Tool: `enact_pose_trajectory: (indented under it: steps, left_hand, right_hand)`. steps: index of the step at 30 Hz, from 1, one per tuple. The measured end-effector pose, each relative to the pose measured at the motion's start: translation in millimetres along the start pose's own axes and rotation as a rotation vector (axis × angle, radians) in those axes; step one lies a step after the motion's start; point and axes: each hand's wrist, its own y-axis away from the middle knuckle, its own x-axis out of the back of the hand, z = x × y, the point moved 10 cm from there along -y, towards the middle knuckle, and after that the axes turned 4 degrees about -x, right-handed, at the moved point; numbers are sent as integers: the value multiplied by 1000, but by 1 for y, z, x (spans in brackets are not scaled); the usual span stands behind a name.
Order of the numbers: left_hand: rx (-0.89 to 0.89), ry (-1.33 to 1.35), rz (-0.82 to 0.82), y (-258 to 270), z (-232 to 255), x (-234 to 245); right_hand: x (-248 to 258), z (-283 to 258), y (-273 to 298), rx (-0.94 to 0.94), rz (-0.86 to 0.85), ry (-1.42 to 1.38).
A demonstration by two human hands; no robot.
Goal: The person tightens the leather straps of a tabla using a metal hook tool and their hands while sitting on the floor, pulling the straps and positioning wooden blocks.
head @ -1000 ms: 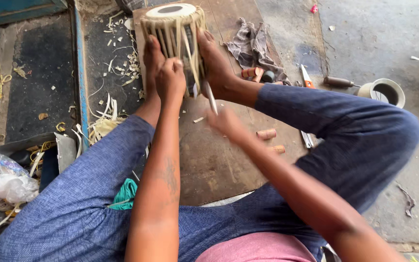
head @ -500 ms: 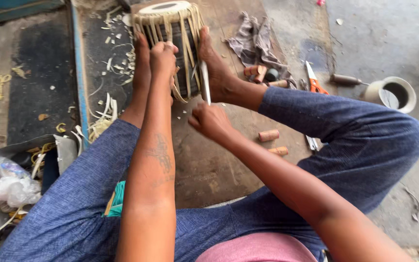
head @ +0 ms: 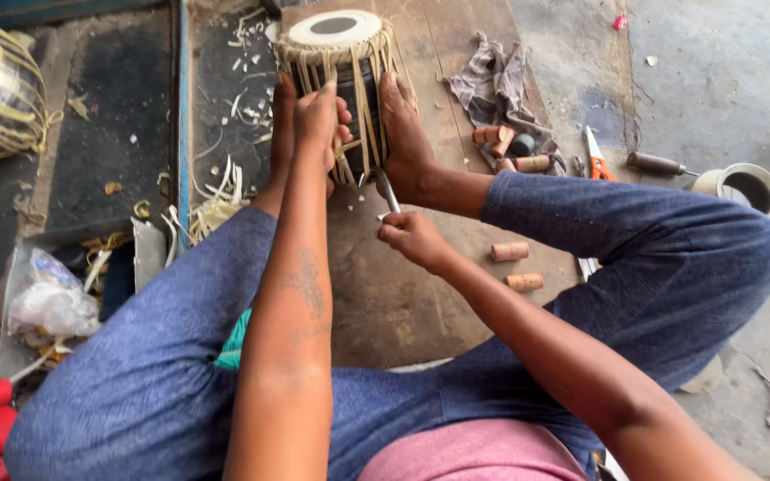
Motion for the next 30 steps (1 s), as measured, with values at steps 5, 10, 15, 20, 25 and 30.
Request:
enact_pose_trajectory:
  steps: [5, 10, 15, 20, 25, 30]
  left_hand:
    - [28, 94, -6, 9, -24, -18]
    - [-311, 117, -65, -8, -13, -19]
    - [-242, 90, -8, -20, -34, -28]
    - [-247, 177, 30, -36, -38, -39]
    - [-213, 68, 87, -62, -44, -44]
    - [-239, -43, 151, -69, -37, -35]
  right_hand:
    - [22, -21, 60, -287, 73, -127]
    - [37, -41, 87, -340, 200, -171]
    - [16, -40, 83, -141, 70, -252]
    - [-2, -15, 71, -184, 91, -301]
    - [14, -27, 64, -177, 135, -366]
    - [19, -48, 59, -103, 140, -372]
